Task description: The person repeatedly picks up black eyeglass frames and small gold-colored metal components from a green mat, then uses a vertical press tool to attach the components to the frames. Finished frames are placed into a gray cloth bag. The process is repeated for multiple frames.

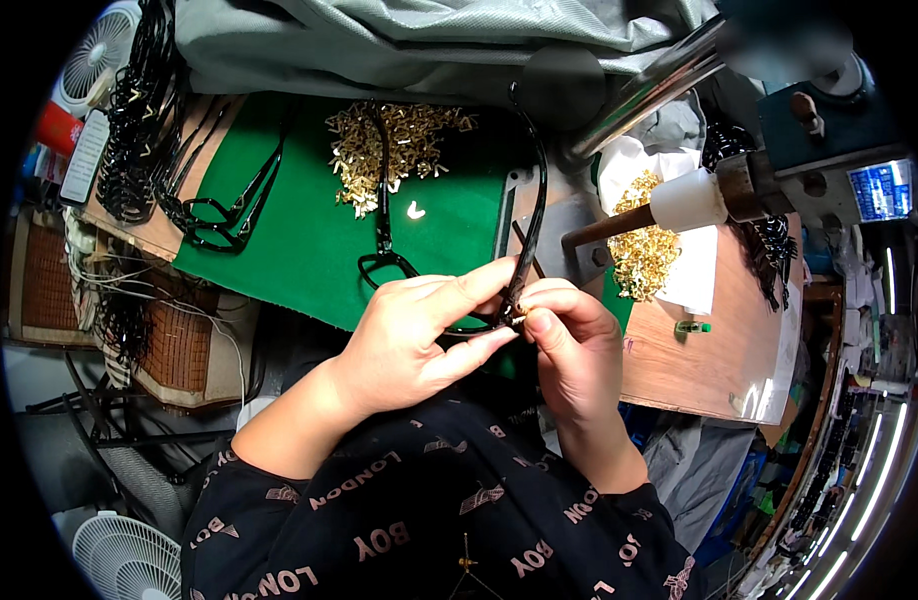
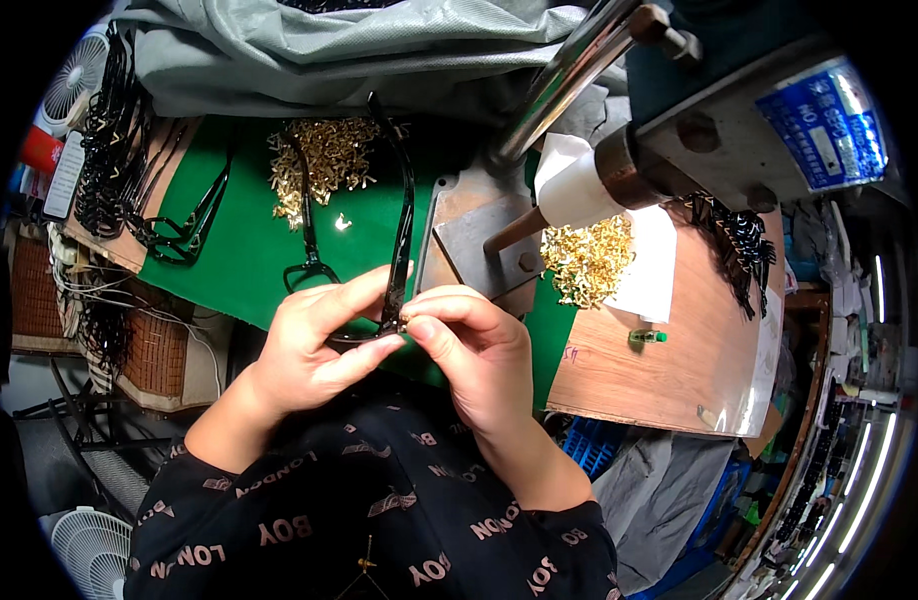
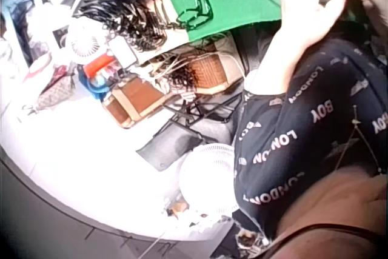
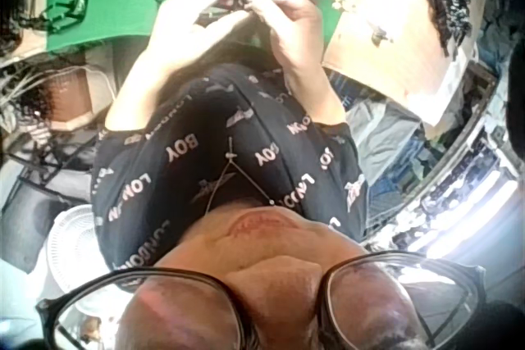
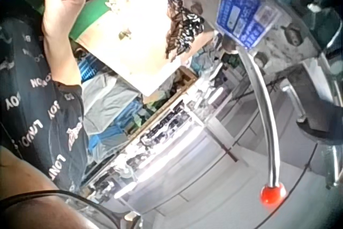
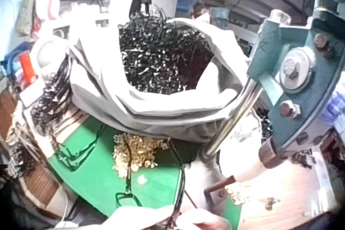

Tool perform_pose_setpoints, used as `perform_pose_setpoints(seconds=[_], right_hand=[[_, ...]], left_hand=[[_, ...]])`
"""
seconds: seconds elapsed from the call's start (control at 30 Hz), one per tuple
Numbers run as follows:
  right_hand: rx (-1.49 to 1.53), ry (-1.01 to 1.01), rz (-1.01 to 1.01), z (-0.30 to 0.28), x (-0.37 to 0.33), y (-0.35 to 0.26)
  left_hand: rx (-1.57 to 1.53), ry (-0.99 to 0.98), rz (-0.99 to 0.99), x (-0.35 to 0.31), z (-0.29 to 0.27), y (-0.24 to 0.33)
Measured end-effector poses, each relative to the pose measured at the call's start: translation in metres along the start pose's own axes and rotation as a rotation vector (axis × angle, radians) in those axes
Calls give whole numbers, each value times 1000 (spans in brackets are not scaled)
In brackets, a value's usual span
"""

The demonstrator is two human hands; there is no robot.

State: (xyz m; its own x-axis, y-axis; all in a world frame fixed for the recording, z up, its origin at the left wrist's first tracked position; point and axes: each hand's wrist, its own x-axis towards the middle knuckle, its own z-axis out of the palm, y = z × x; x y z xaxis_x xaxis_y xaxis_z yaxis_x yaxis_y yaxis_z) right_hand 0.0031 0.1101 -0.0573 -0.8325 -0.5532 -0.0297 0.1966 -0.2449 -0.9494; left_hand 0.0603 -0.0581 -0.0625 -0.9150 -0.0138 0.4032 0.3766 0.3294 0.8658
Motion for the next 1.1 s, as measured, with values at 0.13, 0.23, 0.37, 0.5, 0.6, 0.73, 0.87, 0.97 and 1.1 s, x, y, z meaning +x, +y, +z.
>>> perform_pose_setpoints(seconds=[0.13, 0.23, 0.37, 0.5, 0.6, 0.73, 0.87, 0.97, 1.1], right_hand=[[-39, 9, -13, -2, -3, -5], [-93, -35, 23, -5, -3, -11], [-243, -178, 69, -13, 5, -30], [-397, -257, 13, -18, 8, -51], [-364, -225, -105, -13, 8, -55], [-233, -137, -36, -10, 0, -50], [-434, -283, 31, -25, 8, -59], [-275, -262, 70, -29, 5, -59], [-306, -141, -36, -24, 5, -82]], left_hand=[[12, -77, 49, 3, 3, 1], [59, -105, 97, 5, 6, -2], [151, -113, 188, 11, 9, 1], [101, -138, 188, 16, 9, 10], [58, -98, 241, 20, 12, 14], [106, -70, 290, 23, 15, 16], [227, -260, 197, 23, 11, 23], [-71, -235, 132, 26, 18, 25], [-532, -270, -143, 43, 19, 49]])
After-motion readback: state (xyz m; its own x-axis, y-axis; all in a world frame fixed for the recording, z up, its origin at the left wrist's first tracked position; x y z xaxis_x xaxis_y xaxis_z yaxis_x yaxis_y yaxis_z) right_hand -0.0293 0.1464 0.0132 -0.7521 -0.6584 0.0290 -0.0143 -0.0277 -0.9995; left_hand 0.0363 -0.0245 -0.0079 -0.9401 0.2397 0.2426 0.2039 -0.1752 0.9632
